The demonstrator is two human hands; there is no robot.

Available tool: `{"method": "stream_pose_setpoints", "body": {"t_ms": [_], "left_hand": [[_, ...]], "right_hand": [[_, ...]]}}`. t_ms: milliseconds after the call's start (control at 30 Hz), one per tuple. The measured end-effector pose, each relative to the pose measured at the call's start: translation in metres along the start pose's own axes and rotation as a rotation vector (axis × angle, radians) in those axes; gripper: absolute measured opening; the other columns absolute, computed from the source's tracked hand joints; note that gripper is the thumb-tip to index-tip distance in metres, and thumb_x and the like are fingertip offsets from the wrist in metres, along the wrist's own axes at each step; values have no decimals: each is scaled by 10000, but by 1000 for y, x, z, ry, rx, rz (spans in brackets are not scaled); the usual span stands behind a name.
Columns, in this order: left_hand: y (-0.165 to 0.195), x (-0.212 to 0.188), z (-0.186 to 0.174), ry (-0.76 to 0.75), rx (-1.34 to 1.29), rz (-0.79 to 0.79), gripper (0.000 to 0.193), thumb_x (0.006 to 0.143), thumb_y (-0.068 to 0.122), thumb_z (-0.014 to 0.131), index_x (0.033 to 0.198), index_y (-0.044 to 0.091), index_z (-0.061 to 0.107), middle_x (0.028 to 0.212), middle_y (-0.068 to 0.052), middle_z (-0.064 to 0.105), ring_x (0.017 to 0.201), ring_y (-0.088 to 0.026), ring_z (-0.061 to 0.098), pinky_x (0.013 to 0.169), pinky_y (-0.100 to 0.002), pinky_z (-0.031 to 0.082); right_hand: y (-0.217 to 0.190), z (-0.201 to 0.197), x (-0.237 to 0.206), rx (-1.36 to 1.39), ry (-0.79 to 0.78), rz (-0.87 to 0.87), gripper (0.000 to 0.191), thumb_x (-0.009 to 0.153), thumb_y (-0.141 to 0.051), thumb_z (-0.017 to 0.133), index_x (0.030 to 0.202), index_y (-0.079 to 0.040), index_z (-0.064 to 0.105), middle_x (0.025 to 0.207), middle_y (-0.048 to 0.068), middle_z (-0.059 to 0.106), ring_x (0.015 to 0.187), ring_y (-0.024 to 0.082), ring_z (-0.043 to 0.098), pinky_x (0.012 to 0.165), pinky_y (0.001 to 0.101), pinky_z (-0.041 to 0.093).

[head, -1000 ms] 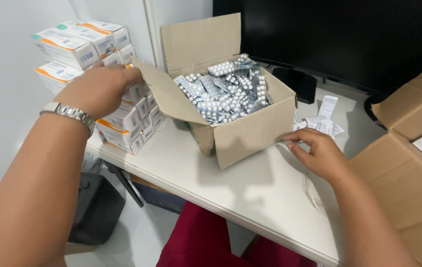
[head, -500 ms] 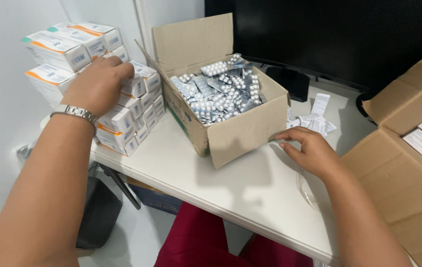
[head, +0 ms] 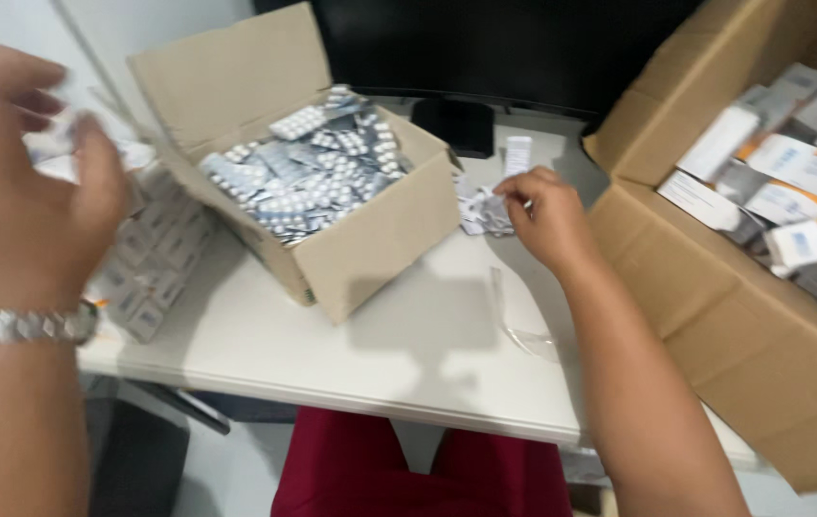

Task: The person repeatedly picks up blister packs of white pills from a large cardboard box, stacks them, and places them into small white and orange cardboard boxes. The person then closes the small boxes and sets them aside on the table.

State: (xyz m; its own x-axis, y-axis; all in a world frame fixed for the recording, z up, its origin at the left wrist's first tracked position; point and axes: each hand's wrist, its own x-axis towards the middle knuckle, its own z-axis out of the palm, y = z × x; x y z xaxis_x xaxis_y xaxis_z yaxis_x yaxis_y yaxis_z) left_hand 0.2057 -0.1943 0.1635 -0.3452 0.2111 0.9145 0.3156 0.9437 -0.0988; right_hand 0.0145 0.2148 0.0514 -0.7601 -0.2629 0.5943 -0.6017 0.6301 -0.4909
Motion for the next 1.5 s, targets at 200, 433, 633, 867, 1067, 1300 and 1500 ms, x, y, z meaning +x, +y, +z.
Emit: {"method": "stream_pose_setpoints", "body": {"t_ms": [200, 433, 633, 867, 1067, 1300, 1500], "left_hand": [[79, 35, 50, -190, -57, 133, 93, 942, 28, 693, 1021, 75, 681, 1013, -127, 654, 954, -352, 650, 787, -471, 528], [118, 63, 151, -372, -226, 8, 225, 805, -31, 614, 976, 68, 723, 993, -190, 675, 938, -395, 655, 778, -496, 538], [182, 52, 217, -517, -358, -50, 105, 870, 76, 621, 896, 76, 723, 949, -177, 686, 898, -376, 671, 777, -504, 550], [257, 22, 246, -457, -585, 139, 97, 869, 145, 665, 808, 71, 678, 810, -115, 669, 789, -338, 670, 679, -468, 553], [243, 8, 252, -313, -686, 144, 74, 814, 130, 751, 825, 100, 684, 799, -77, 660, 774, -290, 670, 646, -429, 554], [204, 0, 241, -333, -638, 80, 88, 822, 158, 771, 822, 117, 694, 818, -52, 679, 805, -279, 674, 676, -424, 552], [189, -5, 225, -286, -717, -16, 105, 842, 134, 770, 915, 110, 698, 878, -56, 700, 851, -254, 687, 714, -401, 564]], "right_hand": [[3, -9, 3, 40, 59, 35, 103, 902, -58, 716, 1001, -38, 734, 905, 111, 687, 736, 197, 697, 673, 338, 556], [-1, -19, 2, 15, 144, -37, 89, 877, -44, 733, 966, -42, 730, 897, 106, 691, 759, 211, 697, 681, 342, 561], [-6, -48, -4, -55, 382, -45, 113, 877, -71, 790, 870, -17, 692, 857, 120, 681, 767, 232, 685, 698, 357, 540], [11, -140, -17, -260, 485, -121, 93, 931, -44, 748, 1016, -30, 715, 897, 118, 675, 789, 237, 675, 737, 383, 532], [66, -227, -22, -1236, -117, 356, 567, 755, 11, 678, 1274, -218, 687, 1249, 184, 625, 1176, 416, 576, 912, 576, 483], [109, -257, -52, -1525, -380, 413, 485, 857, -186, 701, 1311, -353, 676, 1410, 127, 590, 1354, 366, 491, 1062, 575, 395], [31, -273, -33, -995, -41, 129, 569, 737, -173, 854, 1279, -262, 704, 1395, 130, 609, 1336, 378, 529, 1086, 535, 440]]}}
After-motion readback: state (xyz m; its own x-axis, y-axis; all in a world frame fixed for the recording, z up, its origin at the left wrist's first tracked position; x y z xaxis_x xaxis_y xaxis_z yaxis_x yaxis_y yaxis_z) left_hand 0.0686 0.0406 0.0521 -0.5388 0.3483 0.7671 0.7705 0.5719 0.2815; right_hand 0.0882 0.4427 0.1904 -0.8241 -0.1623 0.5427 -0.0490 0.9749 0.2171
